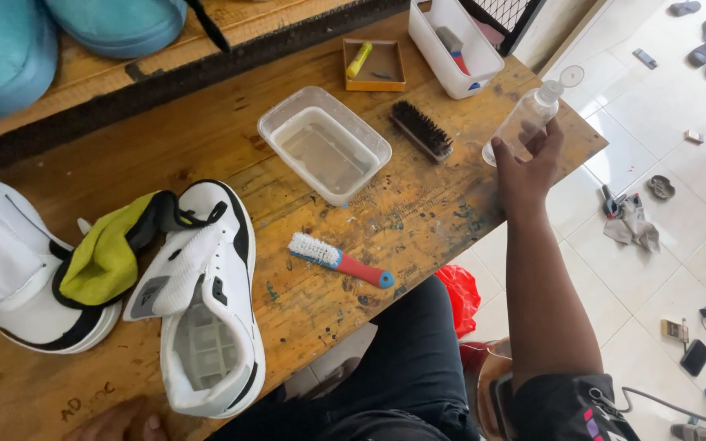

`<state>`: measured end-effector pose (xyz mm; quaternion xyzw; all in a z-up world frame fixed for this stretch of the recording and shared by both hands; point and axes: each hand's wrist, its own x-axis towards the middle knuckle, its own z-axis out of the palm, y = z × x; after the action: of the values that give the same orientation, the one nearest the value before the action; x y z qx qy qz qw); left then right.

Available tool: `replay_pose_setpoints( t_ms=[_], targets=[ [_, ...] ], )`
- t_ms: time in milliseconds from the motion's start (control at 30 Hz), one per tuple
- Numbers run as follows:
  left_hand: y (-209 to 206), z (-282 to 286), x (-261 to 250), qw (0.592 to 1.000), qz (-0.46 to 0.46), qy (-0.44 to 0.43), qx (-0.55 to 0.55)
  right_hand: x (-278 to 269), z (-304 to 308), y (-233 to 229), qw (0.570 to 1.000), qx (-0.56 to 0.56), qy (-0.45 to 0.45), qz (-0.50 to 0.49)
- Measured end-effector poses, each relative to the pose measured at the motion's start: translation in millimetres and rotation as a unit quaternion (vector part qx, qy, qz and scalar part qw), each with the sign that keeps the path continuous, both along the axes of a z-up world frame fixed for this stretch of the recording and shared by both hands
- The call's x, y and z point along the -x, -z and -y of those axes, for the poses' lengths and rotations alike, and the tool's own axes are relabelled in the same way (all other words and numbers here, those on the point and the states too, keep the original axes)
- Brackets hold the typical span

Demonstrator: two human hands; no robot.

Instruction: Scrubbing the interior and exterior of white sneakers with a brush and cleaning solution, then wiping them clean.

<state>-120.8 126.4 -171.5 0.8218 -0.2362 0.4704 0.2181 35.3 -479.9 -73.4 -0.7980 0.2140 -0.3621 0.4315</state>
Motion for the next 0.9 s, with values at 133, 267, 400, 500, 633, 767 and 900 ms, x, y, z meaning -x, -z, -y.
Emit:
replay_pose_setpoints(
  t_ms=[133, 267, 400, 500, 633, 767, 900],
  targets=[
    [-12.0, 3.4, 33.0, 0.972, -0.180, -0.146, 0.024, -5.0, -1.4, 1.9, 0.999, 0.033, 0.004, 0.007],
    [-53.5, 18.7, 34.6, 0.966, -0.220, -0.134, 0.013, 7.0, -30.3, -12.1, 0.998, 0.052, -0.023, 0.032],
    [-75.1, 27.7, 33.9, 0.952, -0.272, -0.138, 0.022, 25.5, -68.4, -31.0, 0.977, 0.175, -0.093, 0.076],
    [-62.9, 14.2, 31.2, 0.957, -0.266, -0.113, -0.006, 30.1, -82.6, -30.5, 0.936, 0.284, -0.166, 0.127],
    [-57.8, 8.2, 31.4, 0.963, -0.241, -0.116, -0.038, 32.7, -106.8, -42.0, 0.876, 0.389, -0.230, 0.169],
    [-76.6, 18.1, 31.0, 0.970, -0.221, -0.094, -0.034, 40.4, -128.3, -48.7, 0.845, 0.452, -0.250, 0.139],
    [-75.8, 22.6, 33.8, 0.973, -0.194, -0.123, -0.027, 44.5, -141.5, -46.3, 0.830, 0.501, -0.227, 0.098]
  ],
)
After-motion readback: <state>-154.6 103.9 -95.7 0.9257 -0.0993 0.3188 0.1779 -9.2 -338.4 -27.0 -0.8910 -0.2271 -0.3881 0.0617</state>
